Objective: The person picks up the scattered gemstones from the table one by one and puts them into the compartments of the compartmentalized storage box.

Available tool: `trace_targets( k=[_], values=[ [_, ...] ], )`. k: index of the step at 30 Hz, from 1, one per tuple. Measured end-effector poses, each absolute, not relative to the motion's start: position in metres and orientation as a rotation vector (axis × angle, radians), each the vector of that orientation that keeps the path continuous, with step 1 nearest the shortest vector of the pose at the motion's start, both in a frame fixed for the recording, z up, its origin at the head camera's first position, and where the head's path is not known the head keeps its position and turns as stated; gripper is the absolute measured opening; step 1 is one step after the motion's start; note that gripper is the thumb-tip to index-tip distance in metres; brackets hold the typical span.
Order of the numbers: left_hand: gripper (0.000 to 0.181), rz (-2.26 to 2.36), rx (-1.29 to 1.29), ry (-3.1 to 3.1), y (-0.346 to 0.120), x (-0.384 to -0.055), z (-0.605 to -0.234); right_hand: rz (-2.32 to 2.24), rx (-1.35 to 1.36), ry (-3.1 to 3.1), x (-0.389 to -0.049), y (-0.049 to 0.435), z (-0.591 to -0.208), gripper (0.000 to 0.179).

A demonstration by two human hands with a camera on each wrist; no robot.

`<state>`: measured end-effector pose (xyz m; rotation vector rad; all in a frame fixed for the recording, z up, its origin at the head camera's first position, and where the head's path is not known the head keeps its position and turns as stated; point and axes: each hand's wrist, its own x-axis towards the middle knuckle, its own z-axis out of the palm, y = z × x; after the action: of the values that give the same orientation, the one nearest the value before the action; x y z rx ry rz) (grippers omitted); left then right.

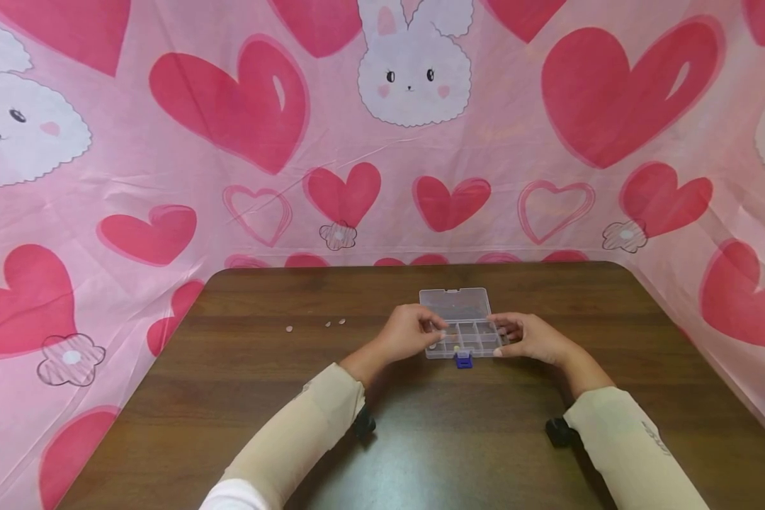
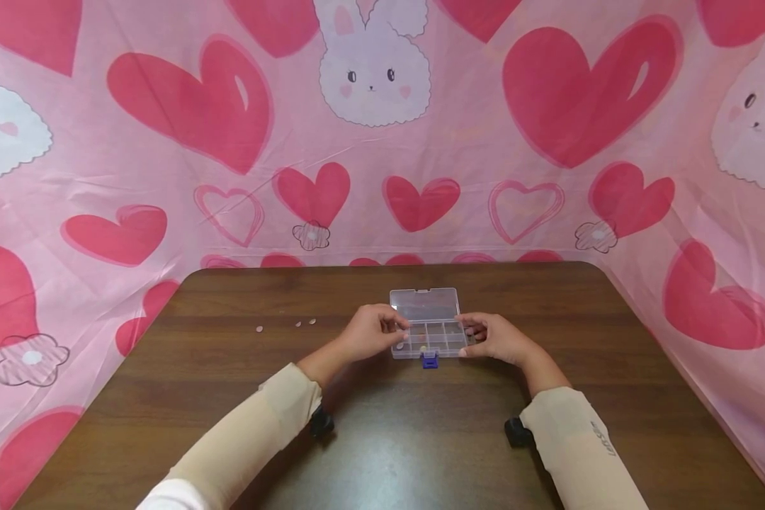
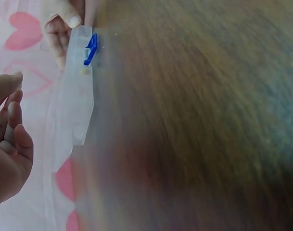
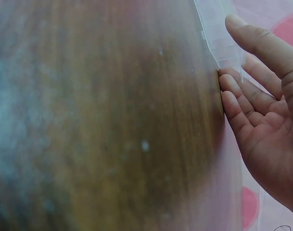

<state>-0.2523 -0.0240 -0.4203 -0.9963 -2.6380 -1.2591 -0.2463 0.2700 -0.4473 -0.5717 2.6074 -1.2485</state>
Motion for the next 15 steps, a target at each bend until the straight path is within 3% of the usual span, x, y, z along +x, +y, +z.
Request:
trace_targets(
  k=[15],
  values=[
    [0.008, -1.279, -0.972, -2.675, -0.003, -0.26, -0.423, -1.256, -0.577, 2.594, -0.247, 0.271, -0.448, 0.069]
  ],
)
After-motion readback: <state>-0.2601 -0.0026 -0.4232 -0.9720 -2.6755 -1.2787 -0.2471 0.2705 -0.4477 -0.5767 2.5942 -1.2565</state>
